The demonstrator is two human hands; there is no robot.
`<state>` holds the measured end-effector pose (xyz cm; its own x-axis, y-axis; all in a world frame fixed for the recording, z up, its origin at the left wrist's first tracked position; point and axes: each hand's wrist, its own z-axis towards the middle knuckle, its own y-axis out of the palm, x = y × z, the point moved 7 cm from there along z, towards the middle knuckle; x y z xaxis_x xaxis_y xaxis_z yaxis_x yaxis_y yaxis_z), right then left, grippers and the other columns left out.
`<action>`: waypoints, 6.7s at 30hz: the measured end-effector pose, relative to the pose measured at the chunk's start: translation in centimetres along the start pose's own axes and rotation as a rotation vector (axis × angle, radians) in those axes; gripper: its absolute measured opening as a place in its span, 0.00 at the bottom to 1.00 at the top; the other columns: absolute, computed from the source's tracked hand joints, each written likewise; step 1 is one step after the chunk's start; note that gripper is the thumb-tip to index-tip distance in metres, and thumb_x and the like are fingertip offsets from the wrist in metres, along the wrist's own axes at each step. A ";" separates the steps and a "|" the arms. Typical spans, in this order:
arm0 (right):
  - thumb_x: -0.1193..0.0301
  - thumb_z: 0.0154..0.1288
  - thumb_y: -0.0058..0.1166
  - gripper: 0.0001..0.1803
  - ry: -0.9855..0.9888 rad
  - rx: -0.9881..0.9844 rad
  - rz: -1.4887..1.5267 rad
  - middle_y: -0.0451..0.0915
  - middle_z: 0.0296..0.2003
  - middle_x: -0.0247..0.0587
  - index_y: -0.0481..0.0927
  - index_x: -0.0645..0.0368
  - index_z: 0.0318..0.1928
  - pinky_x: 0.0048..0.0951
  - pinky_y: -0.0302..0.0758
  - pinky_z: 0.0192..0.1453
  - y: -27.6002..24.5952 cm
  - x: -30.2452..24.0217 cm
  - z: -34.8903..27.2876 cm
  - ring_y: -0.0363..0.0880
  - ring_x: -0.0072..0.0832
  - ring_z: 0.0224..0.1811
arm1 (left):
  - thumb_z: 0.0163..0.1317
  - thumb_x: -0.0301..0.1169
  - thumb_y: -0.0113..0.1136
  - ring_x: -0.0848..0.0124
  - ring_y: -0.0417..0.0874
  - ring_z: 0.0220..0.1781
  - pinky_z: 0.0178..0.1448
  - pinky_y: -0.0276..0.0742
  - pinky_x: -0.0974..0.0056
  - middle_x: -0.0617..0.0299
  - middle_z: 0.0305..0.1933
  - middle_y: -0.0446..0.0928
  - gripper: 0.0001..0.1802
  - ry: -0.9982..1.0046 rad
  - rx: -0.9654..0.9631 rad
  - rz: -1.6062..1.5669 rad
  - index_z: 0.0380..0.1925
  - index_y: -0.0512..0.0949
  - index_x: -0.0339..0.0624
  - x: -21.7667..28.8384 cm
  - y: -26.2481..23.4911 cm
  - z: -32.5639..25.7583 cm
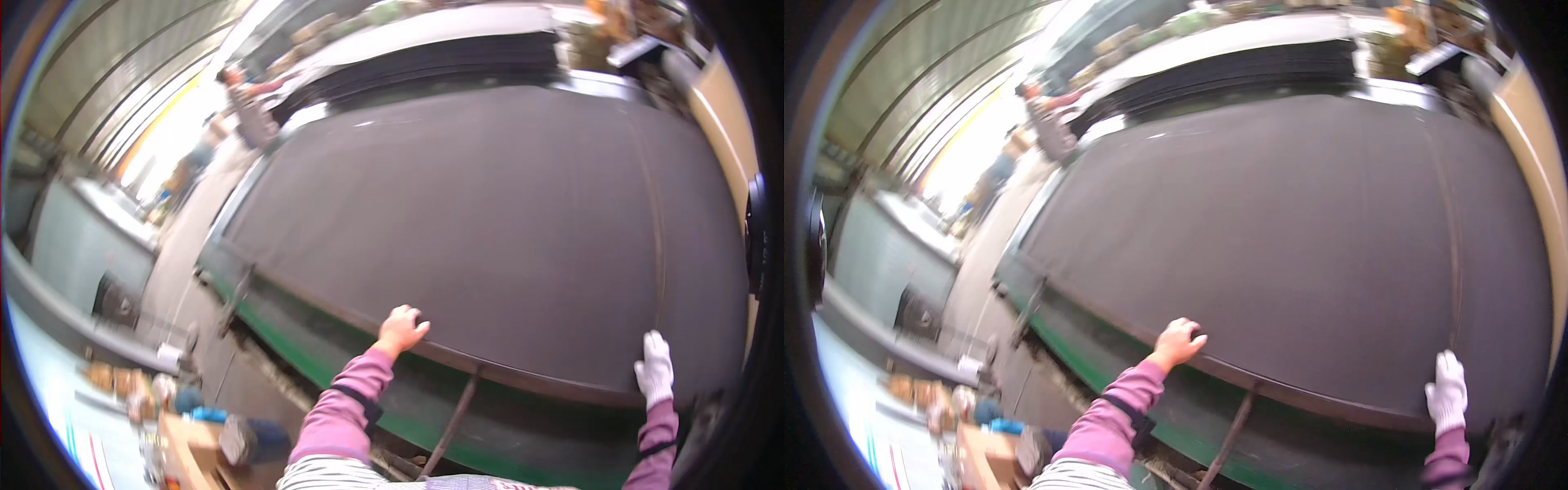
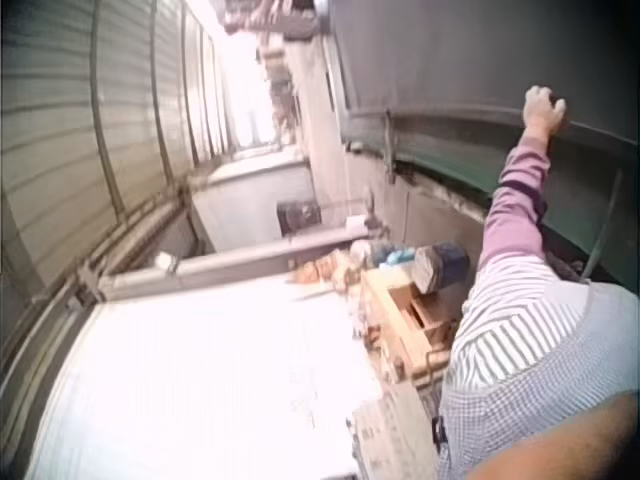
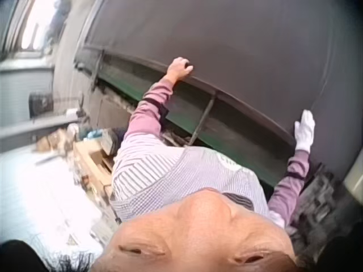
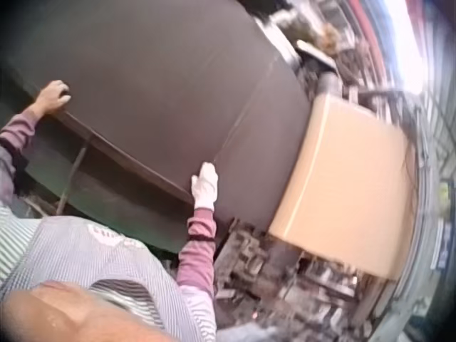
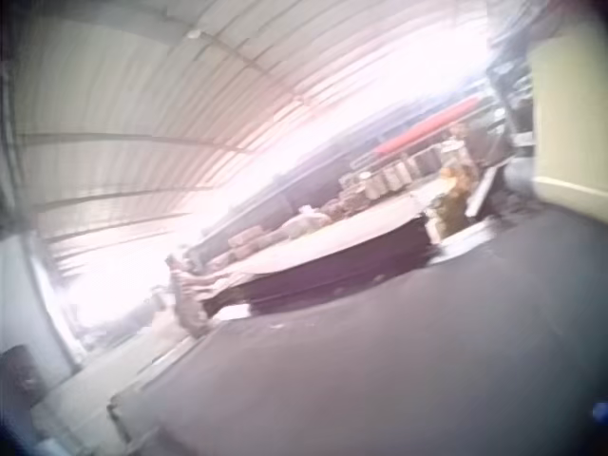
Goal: Guiding large dark sheets on a conveyor belt and pressing buttons on a machine control panel to manage the flow.
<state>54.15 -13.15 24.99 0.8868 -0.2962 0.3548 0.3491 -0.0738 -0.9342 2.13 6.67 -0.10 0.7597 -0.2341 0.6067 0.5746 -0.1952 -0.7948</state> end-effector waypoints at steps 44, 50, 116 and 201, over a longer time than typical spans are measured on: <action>0.73 0.69 0.54 0.06 0.587 0.203 1.352 0.75 0.22 0.23 0.84 0.58 0.37 0.19 0.68 0.22 10.1 -25.4 -27.2 0.70 0.12 0.20 | 0.62 0.51 0.58 0.57 0.83 0.26 0.33 0.80 0.52 0.58 0.22 0.81 0.24 0.396 0.136 0.600 0.13 0.80 0.50 -0.7 -6.3 -7.5; 0.70 0.71 0.58 0.07 0.251 0.157 1.597 0.73 0.24 0.22 0.84 0.59 0.44 0.16 0.62 0.24 10.0 -29.4 -19.6 0.63 0.10 0.21 | 0.65 0.55 0.53 0.54 0.80 0.46 0.55 0.75 0.54 0.50 0.39 0.80 0.30 0.294 -0.117 0.333 0.26 0.84 0.38 0.6 0.6 -7.9; 0.69 0.40 0.67 0.41 -0.101 0.038 0.693 0.71 0.62 0.59 0.73 0.66 0.60 0.45 0.62 0.74 10.1 -35.6 -5.2 0.66 0.52 0.68 | 0.59 0.52 0.61 0.49 0.76 0.56 0.62 0.72 0.50 0.45 0.50 0.76 0.28 -0.402 0.264 0.572 0.44 0.77 0.36 -26.0 -18.2 -0.9; 0.56 0.68 0.55 0.12 0.303 -0.141 1.251 0.84 0.37 0.36 0.82 0.48 0.37 0.35 0.81 0.41 7.6 -30.8 -22.6 0.84 0.36 0.38 | 0.66 0.42 0.57 0.57 0.82 0.51 0.55 0.78 0.55 0.51 0.44 0.84 0.17 0.178 0.107 0.316 0.31 0.85 0.40 -12.7 -9.9 -6.2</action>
<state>22.64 -26.07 6.12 0.4759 -0.4377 -0.7629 -0.7137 0.3147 -0.6257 -15.06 5.61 0.15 0.8453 -0.4304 0.3168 0.3562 0.0119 -0.9343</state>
